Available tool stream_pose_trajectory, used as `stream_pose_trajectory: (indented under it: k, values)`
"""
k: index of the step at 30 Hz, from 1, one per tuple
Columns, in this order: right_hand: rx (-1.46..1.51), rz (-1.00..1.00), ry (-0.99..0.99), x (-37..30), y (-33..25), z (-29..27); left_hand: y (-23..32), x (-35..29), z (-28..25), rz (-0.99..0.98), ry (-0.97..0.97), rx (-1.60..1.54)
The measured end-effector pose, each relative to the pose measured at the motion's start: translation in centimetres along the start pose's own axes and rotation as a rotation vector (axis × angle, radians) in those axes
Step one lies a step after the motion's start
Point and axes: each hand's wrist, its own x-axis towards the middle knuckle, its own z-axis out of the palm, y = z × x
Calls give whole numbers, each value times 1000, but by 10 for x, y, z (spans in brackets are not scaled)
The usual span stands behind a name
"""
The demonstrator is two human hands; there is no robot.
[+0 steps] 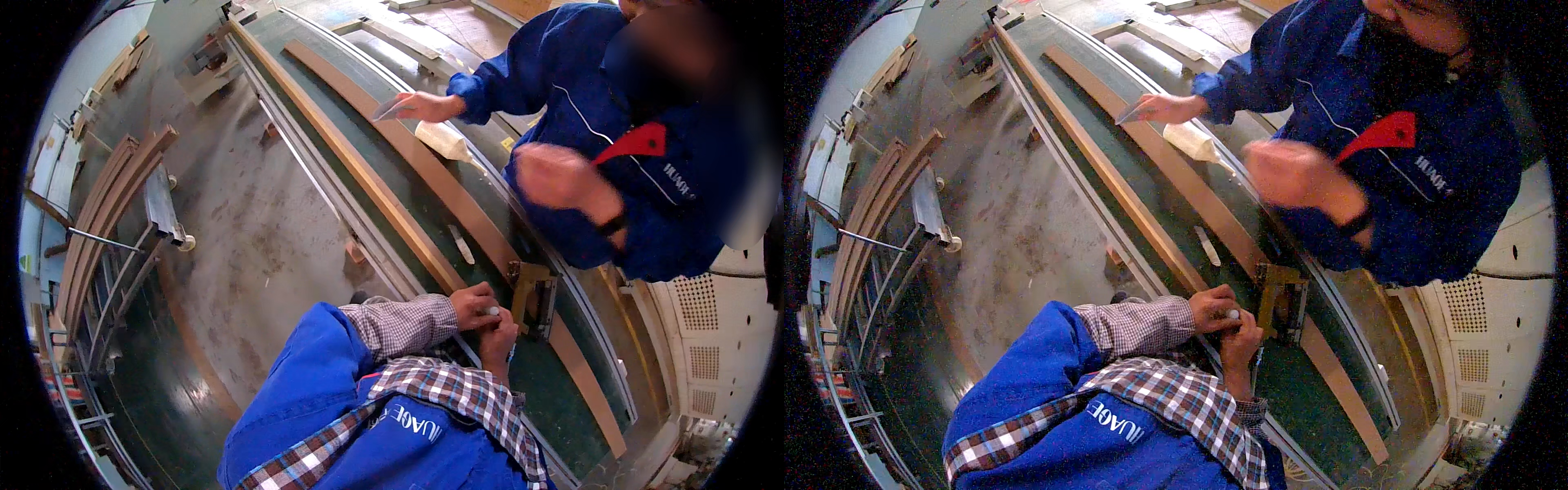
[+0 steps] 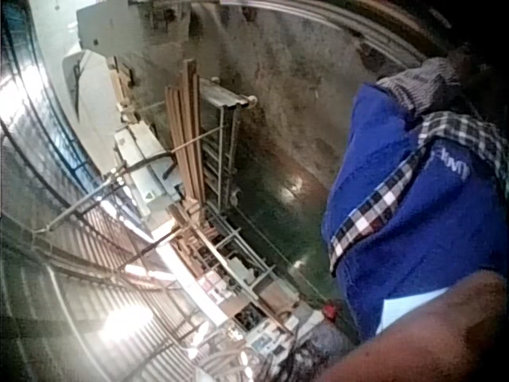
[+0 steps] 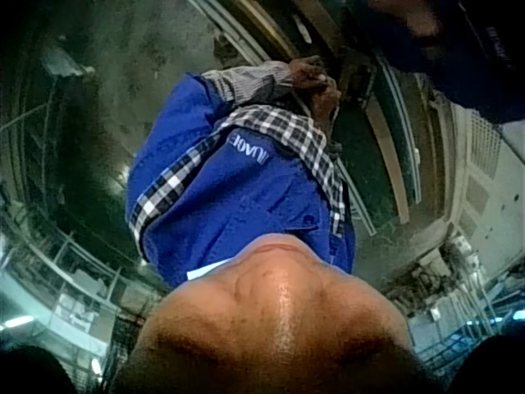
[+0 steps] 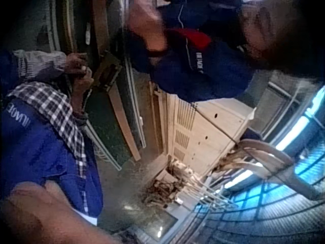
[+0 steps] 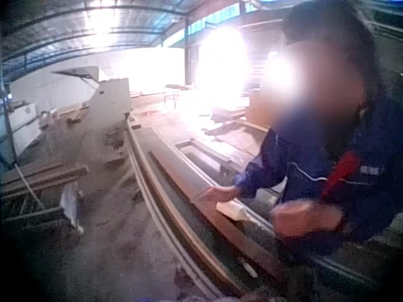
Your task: The person applies glue to a wooden strip and uses a nail gun to fasten it to a larger wooden frame. They repeatedly apply glue and drive nails along the length of the strip while a coworker assists by holding the frame and wiping surfaces.
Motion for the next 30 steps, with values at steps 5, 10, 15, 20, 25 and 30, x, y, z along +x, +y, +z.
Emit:
stream_pose_trajectory:
  k: [5,10,15,20,25,30]
  values:
    - [-20,-45,5,3,-12,-7,-1,0,2,1,11,15]
    - [25,-25,-3,1,-2,-4,-4,0,3,-32,-39,2]
    - [72,-51,44,6,-12,-5,-2,-1,2,-51,-34,21]
    - [16,-23,59,4,-13,-4,-8,-2,4,-17,-35,93]
    - [112,35,-19,-2,7,2,-16,-2,7,59,-58,241]
    - [36,-60,93,-1,-4,0,-25,-6,14,83,-22,293]
